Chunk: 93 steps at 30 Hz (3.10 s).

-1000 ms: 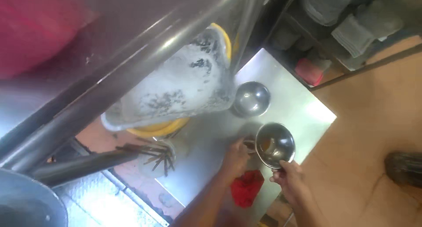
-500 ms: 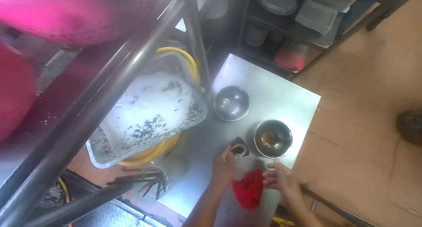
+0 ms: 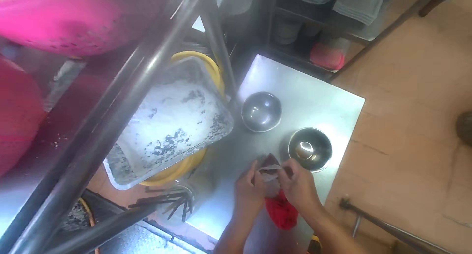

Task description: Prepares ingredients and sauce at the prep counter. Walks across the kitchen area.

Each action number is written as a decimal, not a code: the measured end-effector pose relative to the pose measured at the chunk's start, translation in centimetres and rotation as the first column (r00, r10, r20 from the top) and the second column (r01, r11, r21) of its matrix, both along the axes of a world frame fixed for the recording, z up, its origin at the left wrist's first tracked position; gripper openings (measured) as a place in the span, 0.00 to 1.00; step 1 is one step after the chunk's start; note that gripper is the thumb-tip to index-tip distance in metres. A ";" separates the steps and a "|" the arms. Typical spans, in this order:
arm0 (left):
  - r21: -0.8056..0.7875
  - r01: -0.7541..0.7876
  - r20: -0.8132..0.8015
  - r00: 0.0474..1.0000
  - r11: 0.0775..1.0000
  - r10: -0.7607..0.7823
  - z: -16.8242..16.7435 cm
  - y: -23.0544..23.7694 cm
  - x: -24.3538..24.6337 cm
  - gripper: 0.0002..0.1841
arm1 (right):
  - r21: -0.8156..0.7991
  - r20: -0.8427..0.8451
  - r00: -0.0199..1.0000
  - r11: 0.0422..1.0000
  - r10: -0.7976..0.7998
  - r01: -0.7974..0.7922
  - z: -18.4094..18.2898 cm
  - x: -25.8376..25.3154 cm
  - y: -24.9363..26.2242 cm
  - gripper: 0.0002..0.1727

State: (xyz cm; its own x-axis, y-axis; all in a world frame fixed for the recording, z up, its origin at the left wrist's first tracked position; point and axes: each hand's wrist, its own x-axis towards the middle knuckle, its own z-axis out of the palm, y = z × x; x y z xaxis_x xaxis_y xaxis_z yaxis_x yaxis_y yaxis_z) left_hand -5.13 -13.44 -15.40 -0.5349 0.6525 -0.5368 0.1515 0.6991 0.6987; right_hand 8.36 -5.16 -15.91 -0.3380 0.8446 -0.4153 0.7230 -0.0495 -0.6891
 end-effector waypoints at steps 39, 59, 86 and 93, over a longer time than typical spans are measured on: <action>0.010 -0.126 0.207 0.971 0.992 0.121 -1.9 -4.9 2.6 0.09 | -0.385 -0.266 0.816 0.832 -0.513 0.398 -1.7 6.1 -4.3 0.13; -0.003 -0.246 0.344 0.910 0.969 0.232 -1.8 -5.1 2.3 0.11 | -0.173 -0.224 0.843 0.871 -0.490 0.460 2.1 6.9 -4.1 0.14; 0.076 -0.223 0.409 0.896 0.972 0.174 -1.9 -6.8 2.2 0.12 | 0.685 -0.059 0.997 0.728 0.044 0.009 2.2 7.3 -11.4 0.24; 0.107 -0.232 0.403 0.899 0.967 0.172 -1.9 -6.7 2.2 0.12 | 0.351 -0.144 0.977 0.916 -0.155 0.197 1.3 6.1 -10.8 0.22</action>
State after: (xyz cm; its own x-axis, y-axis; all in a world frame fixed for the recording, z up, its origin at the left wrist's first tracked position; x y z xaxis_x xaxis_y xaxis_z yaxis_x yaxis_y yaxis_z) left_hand -2.90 -20.10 -17.34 -0.4329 0.6408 -0.6340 -0.2859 0.5694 0.7707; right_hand 14.43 -15.98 -14.57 -0.1960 0.9798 -0.0396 0.6436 0.0981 -0.7591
